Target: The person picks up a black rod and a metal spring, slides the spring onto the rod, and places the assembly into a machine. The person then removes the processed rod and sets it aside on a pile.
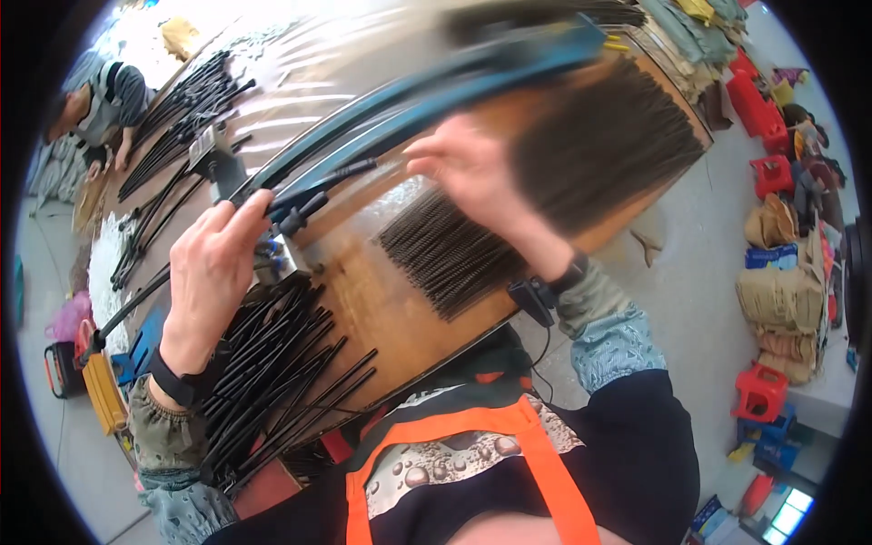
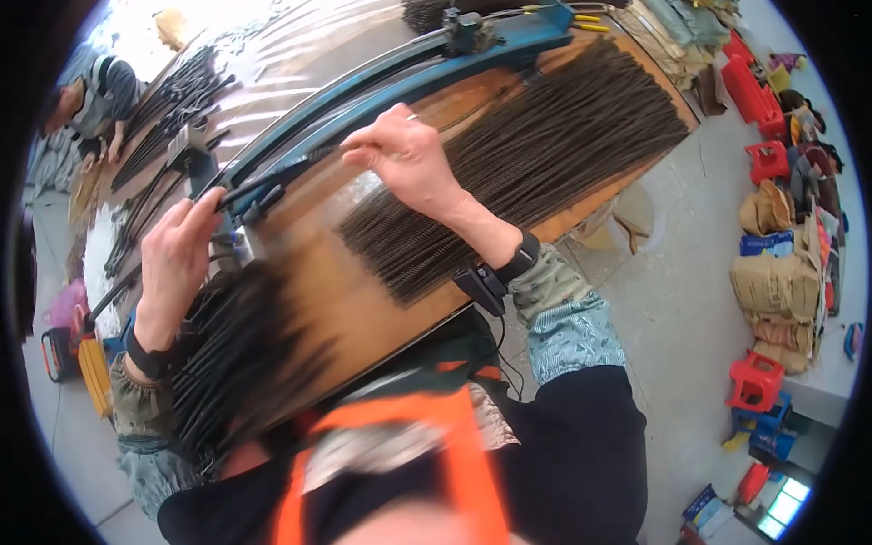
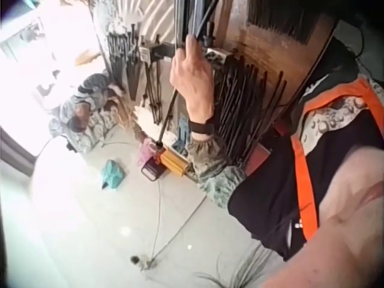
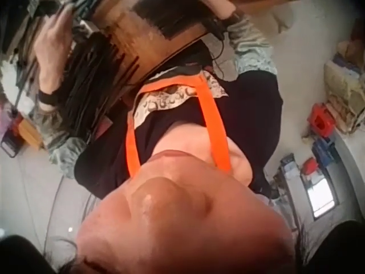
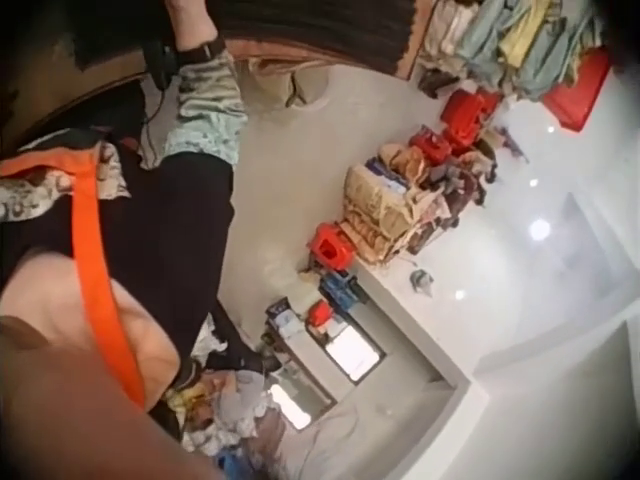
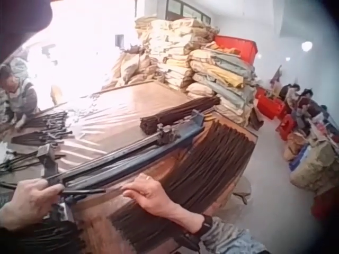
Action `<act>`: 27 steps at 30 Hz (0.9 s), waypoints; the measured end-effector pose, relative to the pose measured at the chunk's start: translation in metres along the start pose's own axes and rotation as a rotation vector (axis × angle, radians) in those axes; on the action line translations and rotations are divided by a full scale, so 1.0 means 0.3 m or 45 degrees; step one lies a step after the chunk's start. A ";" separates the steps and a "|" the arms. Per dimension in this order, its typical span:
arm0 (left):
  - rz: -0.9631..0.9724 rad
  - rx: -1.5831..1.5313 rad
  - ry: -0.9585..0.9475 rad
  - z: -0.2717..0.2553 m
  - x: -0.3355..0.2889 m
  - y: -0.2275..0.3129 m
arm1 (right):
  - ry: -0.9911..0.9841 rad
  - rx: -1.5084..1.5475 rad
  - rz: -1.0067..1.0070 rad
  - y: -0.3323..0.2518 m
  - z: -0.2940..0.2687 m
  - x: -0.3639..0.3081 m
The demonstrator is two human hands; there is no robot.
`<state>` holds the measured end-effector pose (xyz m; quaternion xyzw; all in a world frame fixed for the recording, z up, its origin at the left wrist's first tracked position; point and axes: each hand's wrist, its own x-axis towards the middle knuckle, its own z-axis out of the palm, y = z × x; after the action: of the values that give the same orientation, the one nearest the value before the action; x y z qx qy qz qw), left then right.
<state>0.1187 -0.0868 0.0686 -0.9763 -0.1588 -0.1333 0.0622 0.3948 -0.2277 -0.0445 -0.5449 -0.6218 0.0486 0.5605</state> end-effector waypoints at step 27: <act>-0.381 0.054 0.370 -0.194 -0.290 -0.237 | -0.065 -0.120 -0.049 0.034 0.265 0.163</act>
<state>0.0019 -0.0550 0.1054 -0.9107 -0.2943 -0.2770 0.0845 0.3524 -0.1442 -0.0489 -0.5572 -0.6479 0.0222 0.5189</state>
